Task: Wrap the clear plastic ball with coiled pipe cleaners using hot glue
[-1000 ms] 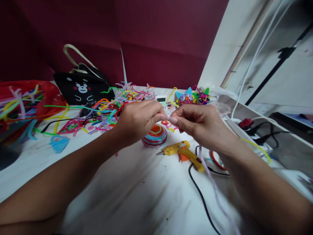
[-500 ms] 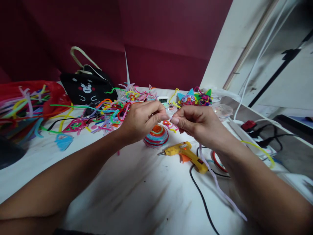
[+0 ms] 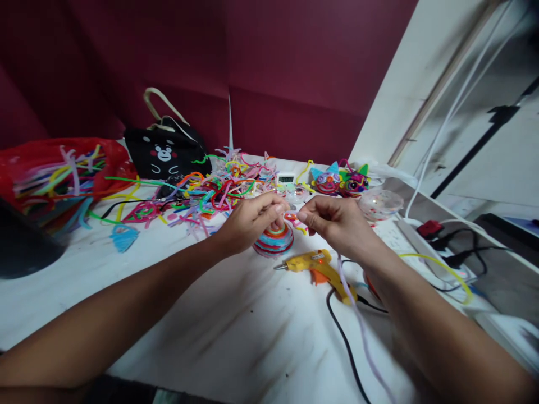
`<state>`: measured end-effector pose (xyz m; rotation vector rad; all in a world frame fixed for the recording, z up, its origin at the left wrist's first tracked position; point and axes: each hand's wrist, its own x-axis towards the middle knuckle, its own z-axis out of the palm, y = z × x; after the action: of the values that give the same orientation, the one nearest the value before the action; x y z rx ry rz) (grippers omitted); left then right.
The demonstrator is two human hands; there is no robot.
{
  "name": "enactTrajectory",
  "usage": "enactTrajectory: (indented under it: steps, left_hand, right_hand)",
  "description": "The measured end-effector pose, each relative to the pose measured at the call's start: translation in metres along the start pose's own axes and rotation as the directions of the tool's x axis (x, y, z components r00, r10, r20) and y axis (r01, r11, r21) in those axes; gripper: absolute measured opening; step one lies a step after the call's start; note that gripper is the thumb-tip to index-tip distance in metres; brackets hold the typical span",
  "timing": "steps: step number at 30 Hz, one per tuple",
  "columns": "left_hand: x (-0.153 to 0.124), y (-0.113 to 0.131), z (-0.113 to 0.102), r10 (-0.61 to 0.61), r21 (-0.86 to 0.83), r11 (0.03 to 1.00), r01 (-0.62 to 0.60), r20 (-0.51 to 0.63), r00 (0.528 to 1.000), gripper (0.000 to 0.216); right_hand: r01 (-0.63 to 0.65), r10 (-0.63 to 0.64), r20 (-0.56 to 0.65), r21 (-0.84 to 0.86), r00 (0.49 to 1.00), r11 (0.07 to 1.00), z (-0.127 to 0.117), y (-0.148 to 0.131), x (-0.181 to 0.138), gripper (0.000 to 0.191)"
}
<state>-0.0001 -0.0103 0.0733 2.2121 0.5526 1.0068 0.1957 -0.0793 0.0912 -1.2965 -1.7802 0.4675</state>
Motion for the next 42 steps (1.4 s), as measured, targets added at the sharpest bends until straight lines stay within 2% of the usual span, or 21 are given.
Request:
enactTrajectory:
  steps: [1,2,4,5,6,10,17,22,27,31,35,39,42]
  left_hand:
    - [-0.003,-0.006,0.000,-0.027,-0.035,0.999,0.027,0.011,1.000,0.028]
    - [-0.006,-0.011,-0.001,-0.044,0.003,0.999,0.044,0.005,0.999,0.032]
    - [-0.013,-0.022,-0.002,-0.055,0.212,0.976,0.046,0.035,0.998,0.034]
    - [-0.016,-0.026,-0.001,-0.073,0.298,0.953,0.044,0.088,0.993,0.036]
    - [-0.019,-0.031,-0.001,-0.092,0.337,0.940,0.048,0.114,0.989,0.039]
    - [-0.025,-0.047,0.006,-0.191,0.343,0.930,0.129,0.153,0.970,0.061]
    - [-0.024,-0.060,0.012,-0.249,0.334,0.925,0.184,0.163,0.955,0.080]
    - [-0.024,-0.060,0.013,-0.309,0.337,0.905,0.259,0.103,0.946,0.080]
    - [-0.022,-0.062,0.013,-0.339,0.311,0.897,0.314,0.028,0.941,0.092]
    - [-0.022,-0.070,0.011,-0.371,0.165,0.914,0.371,-0.036,0.928,0.098]
    - [-0.022,-0.076,0.007,-0.375,-0.146,0.921,0.360,-0.094,0.922,0.104]
    - [-0.021,-0.068,0.003,-0.408,-0.338,0.876,0.342,-0.146,0.901,0.097]
    - [-0.021,-0.060,0.002,-0.441,-0.505,0.805,0.311,-0.158,0.884,0.090]
  right_hand:
    - [-0.033,0.033,0.009,0.031,0.999,0.999,0.000,0.003,0.001,0.025]
    - [-0.069,0.069,0.013,0.062,0.998,0.996,-0.001,0.006,0.003,0.025]
    - [-0.132,0.131,0.013,0.116,0.991,0.984,-0.002,0.011,0.006,0.025]
    - [-0.153,0.153,0.009,0.131,0.988,0.980,-0.003,0.013,0.007,0.025]
    - [-0.166,0.166,0.006,0.140,0.986,0.976,-0.003,0.015,0.008,0.025]
    - [-0.188,0.187,0.016,0.146,0.982,0.971,-0.006,0.017,0.009,0.026]
    - [-0.220,0.214,0.054,0.145,0.975,0.965,-0.003,0.017,0.008,0.027]
    - [-0.254,0.240,0.093,0.175,0.966,0.951,0.004,0.020,0.009,0.031]
    - [-0.304,0.284,0.112,0.243,0.952,0.921,0.005,0.023,0.009,0.031]
    - [-0.366,0.346,0.119,0.327,0.931,0.871,0.008,0.027,0.010,0.028]
    - [-0.423,0.404,0.139,0.423,0.904,0.801,0.014,0.033,0.011,0.025]
    - [-0.458,0.440,0.167,0.519,0.882,0.721,0.021,0.038,0.010,0.029]
    - [-0.500,0.433,0.264,0.586,0.862,0.637,0.023,0.037,0.009,0.033]
